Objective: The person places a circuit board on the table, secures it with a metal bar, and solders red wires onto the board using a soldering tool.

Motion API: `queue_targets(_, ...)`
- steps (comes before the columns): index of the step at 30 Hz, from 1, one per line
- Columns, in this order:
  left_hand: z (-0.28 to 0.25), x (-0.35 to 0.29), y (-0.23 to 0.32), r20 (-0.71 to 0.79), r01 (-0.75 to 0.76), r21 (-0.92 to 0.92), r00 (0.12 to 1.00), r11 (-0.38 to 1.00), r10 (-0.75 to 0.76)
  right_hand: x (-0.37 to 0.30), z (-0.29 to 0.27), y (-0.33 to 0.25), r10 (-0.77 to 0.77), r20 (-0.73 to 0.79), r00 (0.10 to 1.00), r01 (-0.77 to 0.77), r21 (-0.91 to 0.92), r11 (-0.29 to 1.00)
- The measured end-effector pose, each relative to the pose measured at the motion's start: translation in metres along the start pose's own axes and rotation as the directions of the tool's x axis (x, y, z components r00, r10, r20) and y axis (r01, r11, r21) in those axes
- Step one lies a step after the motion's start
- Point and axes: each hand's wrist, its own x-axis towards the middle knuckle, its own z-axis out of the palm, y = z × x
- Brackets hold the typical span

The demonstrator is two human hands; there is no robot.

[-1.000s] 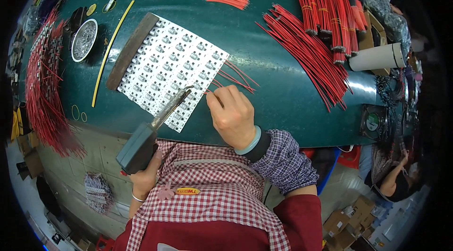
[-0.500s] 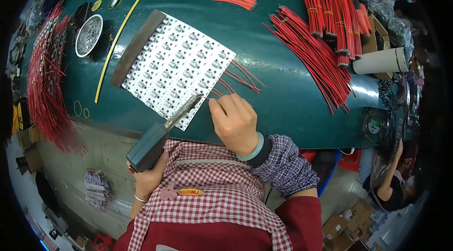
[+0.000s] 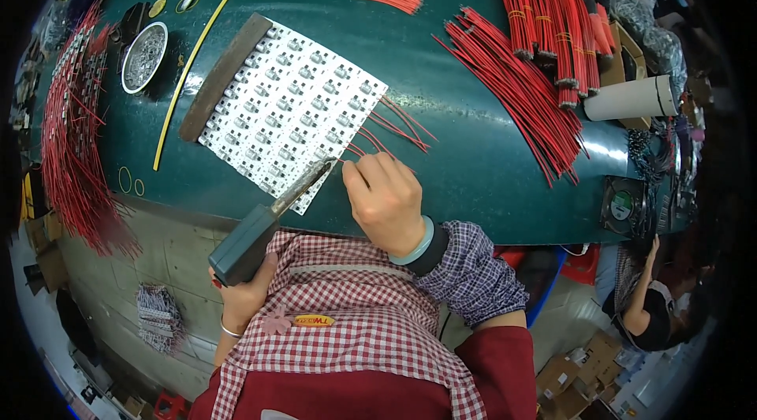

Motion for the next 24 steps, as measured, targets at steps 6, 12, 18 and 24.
queue_targets(6,-0.002,-0.014,-0.013,-0.067,0.036,-0.039,0.997,0.999,-0.038,0.001,-0.001,0.001,-0.002,0.006,1.000,0.002,-0.006,1.000)
queue_targets(12,0.007,-0.006,-0.007,-0.156,0.014,-0.119,0.987,0.993,-0.033,0.003,-0.009,0.002,0.020,0.068,0.998,-0.019,-0.016,1.000)
queue_targets(18,0.007,0.005,0.005,-0.143,0.203,-0.368,0.952,0.907,-0.271,0.043,-0.037,0.033,0.007,0.082,0.997,-0.012,0.060,0.998)
queue_targets(24,0.009,0.009,-0.003,-0.159,0.143,-0.345,0.965,0.928,-0.208,0.122,0.008,0.126,-0.036,0.011,0.999,0.037,-0.227,0.973)
